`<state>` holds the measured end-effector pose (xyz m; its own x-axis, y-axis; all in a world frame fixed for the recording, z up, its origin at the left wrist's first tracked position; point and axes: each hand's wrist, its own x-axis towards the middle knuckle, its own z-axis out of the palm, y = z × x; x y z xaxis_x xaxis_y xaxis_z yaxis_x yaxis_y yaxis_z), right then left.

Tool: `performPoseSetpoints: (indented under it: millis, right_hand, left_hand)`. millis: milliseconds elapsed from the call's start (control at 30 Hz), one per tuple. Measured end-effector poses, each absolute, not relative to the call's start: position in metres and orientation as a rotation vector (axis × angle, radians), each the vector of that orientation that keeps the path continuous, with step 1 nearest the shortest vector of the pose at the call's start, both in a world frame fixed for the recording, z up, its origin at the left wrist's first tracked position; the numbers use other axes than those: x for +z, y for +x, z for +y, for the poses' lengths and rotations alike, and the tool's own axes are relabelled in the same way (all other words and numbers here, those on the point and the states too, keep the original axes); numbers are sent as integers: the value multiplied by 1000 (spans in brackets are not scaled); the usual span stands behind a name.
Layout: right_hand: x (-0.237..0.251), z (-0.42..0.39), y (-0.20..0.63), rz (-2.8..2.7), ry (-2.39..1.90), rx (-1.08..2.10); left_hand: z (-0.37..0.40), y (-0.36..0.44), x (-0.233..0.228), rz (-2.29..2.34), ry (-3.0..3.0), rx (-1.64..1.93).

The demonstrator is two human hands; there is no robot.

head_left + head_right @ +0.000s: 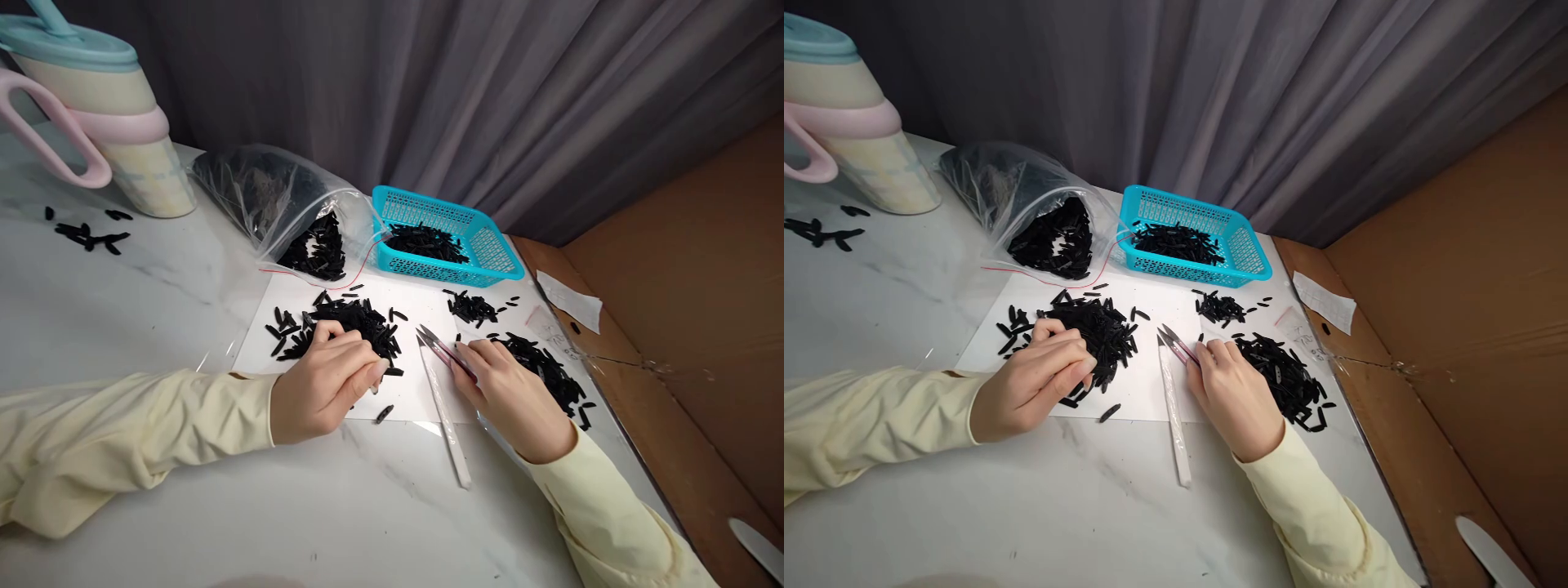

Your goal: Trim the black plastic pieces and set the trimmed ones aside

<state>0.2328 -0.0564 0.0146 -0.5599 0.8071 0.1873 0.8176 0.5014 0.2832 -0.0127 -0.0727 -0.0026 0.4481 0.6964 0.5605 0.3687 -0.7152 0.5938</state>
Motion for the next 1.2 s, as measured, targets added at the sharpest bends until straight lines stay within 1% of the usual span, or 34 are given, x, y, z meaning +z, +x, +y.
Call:
performPoseSetpoints:
  millis: [133,200,233,300,433,467,533,600,667,900,1200]
  right_hand:
    - [18,-56,230,-2682,-1429,-428]
    - [22,-60,225,-2581,-1346,-374]
    - [25,-63,220,-2520,-1280,-297]
    - [32,-72,210,-2415,-1160,-2]
    - [43,-88,188,-2223,-1130,920]
    - [43,-90,184,-2140,-1133,1110]
    - [40,-91,179,-1960,-1115,1354]
    - [36,-90,178,-1820,-1097,1448]
    - [32,-89,178,-1744,-1079,1472]
    - [31,-90,179,-1779,-1102,1421]
    - [33,-87,177,-1436,-1036,1893]
  left_hand:
    - [-72,-12,-3,892,2300,1160]
    - [-71,-12,-3,892,2297,1155]
    - [-71,-12,-2,893,2298,1154]
    - [-72,-12,-2,892,2311,1149]
    - [-73,-11,-2,896,2404,1157]
    - [-73,-11,-2,893,2437,1161]
    - [-74,-10,-3,883,2493,1169]
    - [-74,-10,-3,884,2521,1173]
    - [-74,-10,-3,893,2532,1173]
    - [-74,-11,-3,863,2568,1136]
    - [-72,-13,-3,740,2545,1142]
